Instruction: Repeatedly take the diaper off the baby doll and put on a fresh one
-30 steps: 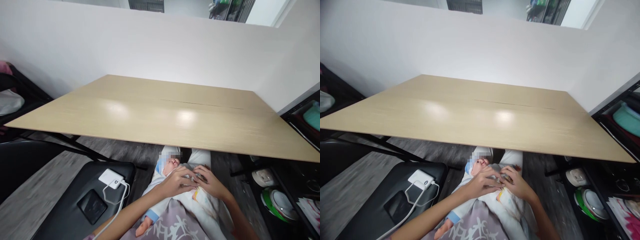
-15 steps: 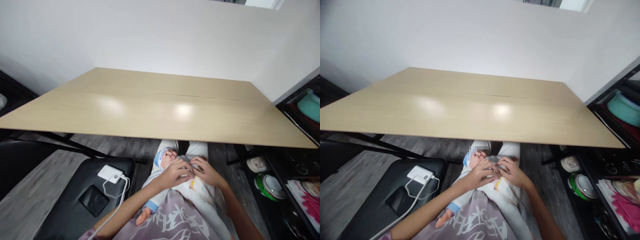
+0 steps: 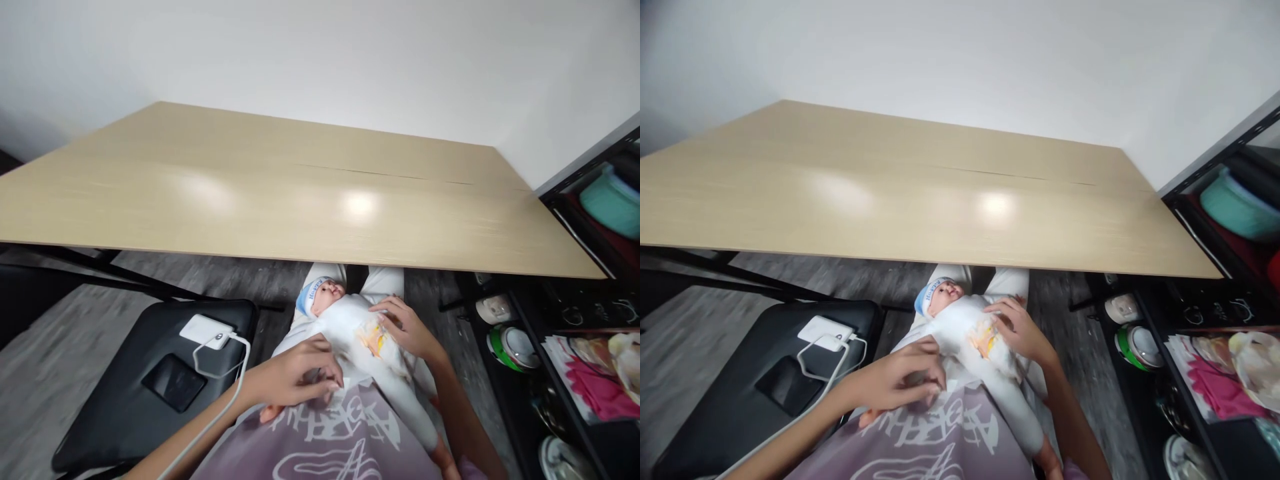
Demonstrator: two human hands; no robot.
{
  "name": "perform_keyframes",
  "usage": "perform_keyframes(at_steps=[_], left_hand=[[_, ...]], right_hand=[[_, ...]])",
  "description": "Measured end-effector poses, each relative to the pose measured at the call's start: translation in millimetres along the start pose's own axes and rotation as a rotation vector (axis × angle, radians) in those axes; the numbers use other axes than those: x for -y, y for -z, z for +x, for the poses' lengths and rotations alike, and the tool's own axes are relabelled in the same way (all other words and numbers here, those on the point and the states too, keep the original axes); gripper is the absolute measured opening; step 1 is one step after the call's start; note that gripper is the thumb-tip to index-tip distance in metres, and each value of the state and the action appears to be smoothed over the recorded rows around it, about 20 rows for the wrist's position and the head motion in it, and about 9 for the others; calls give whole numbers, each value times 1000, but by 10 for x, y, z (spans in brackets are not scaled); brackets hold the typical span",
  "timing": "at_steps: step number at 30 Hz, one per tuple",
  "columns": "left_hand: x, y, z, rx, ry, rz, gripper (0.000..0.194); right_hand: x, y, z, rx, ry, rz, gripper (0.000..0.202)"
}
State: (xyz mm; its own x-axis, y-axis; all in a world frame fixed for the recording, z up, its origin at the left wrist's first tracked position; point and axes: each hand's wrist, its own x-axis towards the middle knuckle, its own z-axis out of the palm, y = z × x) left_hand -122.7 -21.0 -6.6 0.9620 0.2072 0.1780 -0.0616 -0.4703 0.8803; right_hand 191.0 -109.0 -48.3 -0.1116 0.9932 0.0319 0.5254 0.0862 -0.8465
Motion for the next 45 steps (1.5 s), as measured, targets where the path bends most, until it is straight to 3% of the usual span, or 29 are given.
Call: perform_keyframes(at_steps=[3,8,11,14,17,21,25,34,39,45], left_hand=[[41,-13,121,-13,124,14,22],[317,-64,641,-200,277,229,31],[492,-125,914,-141,320,325,37],[614,-205,1050,-83,313,267,31],[699,-273,1074,-135,321,107,27],[801,-320,1035,-184,404,-250,38],[861,-349,994,-231,509,-462,52],[818,-365,966,-298,493,-506,54],[833,-369,960,-300,477,-495,54],[821,-368,963,-301,463,-503,55]], right_hand=[[36,15,-29,-36,1,-30,31],[104,-54,-209,-158,-81,-138,33],[132,-138,-340,-195,-145,-143,28],[156,-228,-422,-260,-187,-157,21],[166,-315,-452,-340,-204,-164,20],[152,-428,-448,-457,-184,-102,23],[176,-474,-437,-452,-152,-127,12],[264,-468,-453,-388,-89,-300,16],[238,-484,-464,-391,-68,-283,15],[243,-509,-450,-481,-140,-240,20]])
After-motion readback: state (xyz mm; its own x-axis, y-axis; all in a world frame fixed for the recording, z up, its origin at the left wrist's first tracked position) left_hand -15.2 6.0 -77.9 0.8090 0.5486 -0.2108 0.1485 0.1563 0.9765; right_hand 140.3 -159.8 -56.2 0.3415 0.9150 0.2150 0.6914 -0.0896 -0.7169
